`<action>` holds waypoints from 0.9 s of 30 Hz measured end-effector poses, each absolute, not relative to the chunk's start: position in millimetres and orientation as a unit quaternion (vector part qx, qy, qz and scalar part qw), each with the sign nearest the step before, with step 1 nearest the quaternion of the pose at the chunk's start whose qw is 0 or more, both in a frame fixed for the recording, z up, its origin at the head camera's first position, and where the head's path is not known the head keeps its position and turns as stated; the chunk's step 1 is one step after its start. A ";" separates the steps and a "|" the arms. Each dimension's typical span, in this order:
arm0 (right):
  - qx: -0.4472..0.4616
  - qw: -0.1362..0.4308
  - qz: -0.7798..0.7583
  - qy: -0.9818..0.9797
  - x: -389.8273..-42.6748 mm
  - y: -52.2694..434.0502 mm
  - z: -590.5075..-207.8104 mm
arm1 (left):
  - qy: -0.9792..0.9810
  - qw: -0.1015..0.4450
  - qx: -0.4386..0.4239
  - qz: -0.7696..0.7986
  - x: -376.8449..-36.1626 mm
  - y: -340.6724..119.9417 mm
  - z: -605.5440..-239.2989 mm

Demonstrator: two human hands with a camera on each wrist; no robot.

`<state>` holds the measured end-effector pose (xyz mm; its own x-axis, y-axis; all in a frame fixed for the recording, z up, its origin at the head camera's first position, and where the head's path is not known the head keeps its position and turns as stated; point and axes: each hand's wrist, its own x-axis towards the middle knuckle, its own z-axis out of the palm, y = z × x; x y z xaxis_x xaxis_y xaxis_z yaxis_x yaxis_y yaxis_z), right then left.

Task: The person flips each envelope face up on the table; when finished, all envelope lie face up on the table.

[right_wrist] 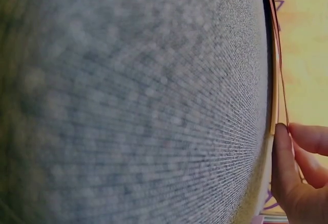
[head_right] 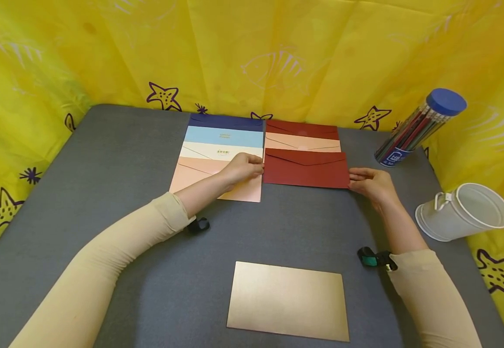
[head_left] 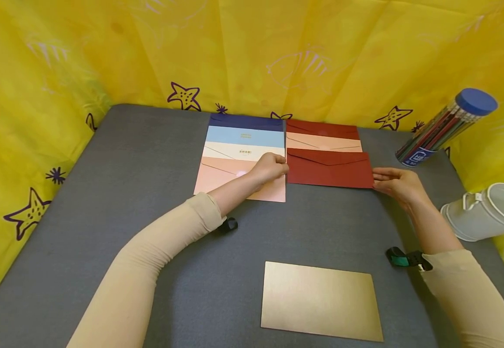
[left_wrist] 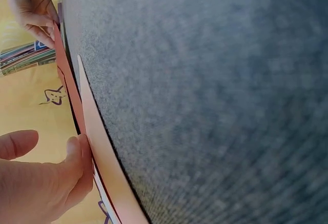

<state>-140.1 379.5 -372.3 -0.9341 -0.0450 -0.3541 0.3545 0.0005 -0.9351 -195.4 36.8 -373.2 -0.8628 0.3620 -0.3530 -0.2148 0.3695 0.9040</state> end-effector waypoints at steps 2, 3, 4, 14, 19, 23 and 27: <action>0.110 0.146 -0.688 0.702 -140.2 379.1 -372.9 | 0.784 0.261 0.046 0.562 -194.9 36.8 -373.7; 0.110 0.148 -0.682 0.708 -140.3 378.7 -373.1 | 0.783 0.262 0.045 0.563 -194.8 36.8 -374.0; 0.110 0.150 -0.675 0.714 -140.4 378.3 -373.1 | 0.782 0.262 0.045 0.564 -194.6 36.6 -374.3; 0.107 0.186 -0.589 0.779 -142.9 373.2 -371.6 | 0.777 0.269 0.054 0.567 -194.9 34.2 -376.4; 0.094 0.166 -0.565 0.803 -140.3 371.3 -370.0 | 0.798 0.261 0.091 0.536 -193.4 31.0 -373.6; 0.068 0.145 -0.541 0.826 -132.8 368.3 -366.1 | 0.816 0.253 0.143 0.500 -184.2 28.8 -367.7; 0.024 0.147 -0.491 0.858 -118.4 360.4 -360.6 | 0.831 0.250 0.206 0.451 -168.2 29.2 -362.4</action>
<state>-118.4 360.4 -360.6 -0.9555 -0.1044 -0.2761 0.1852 0.5162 -0.8362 -168.2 29.2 -362.4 -0.7897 0.5688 -0.2299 0.1172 0.5077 0.8535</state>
